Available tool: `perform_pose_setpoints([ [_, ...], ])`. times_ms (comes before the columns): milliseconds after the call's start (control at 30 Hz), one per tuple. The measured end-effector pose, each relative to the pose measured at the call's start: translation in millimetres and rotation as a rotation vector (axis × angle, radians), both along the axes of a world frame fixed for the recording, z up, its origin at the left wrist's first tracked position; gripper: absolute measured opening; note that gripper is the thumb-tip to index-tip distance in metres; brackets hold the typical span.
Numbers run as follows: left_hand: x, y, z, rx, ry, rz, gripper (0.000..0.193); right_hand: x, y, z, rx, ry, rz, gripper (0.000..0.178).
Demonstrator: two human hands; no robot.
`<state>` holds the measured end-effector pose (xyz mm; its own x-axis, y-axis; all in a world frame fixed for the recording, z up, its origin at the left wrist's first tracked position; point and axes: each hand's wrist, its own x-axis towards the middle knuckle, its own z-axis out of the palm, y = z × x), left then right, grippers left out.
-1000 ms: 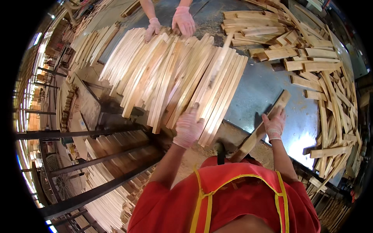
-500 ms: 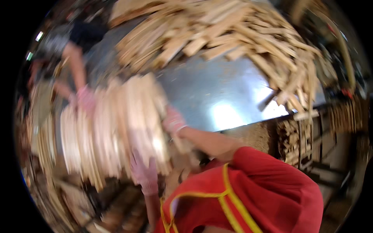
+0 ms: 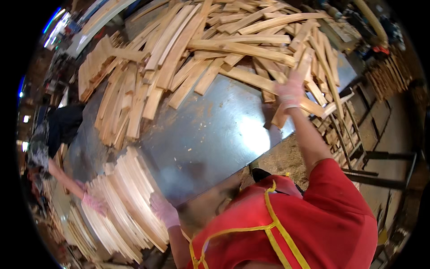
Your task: The person repeatedly picks up thin wooden planks from a pile on a metal table and stacks them neatly on the left side. The person wears gloves and handles the planks one at a time or in small groups, aligning them into a growing stack.
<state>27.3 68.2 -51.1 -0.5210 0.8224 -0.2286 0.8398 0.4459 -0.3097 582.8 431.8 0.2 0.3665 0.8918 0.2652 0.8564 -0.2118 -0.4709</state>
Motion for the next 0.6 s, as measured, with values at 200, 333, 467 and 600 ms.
perform_pose_setpoints([
  [200, 45.1, 51.4, 46.0, -0.069, 0.107, 0.053, 0.087, 58.0, -11.8, -41.5, 0.040, 0.673, -0.204, 0.093],
  [333, 111.3, 76.6, 69.1, 0.214, -0.403, -0.083, 0.094, -48.5, -91.0, 12.8, -0.013, 1.352, 0.036, 0.100],
  [467, 207.6, 134.5, 115.6, 0.231, -0.998, -0.270, 0.098, -153.2, -158.4, -33.0, -0.383, 1.653, 0.287, 0.101],
  [600, 168.1, 106.1, 4.9, 0.609, -1.284, 0.183, 0.079, -209.6, -178.0, -6.0, -0.768, 1.405, 0.754, 0.096],
])
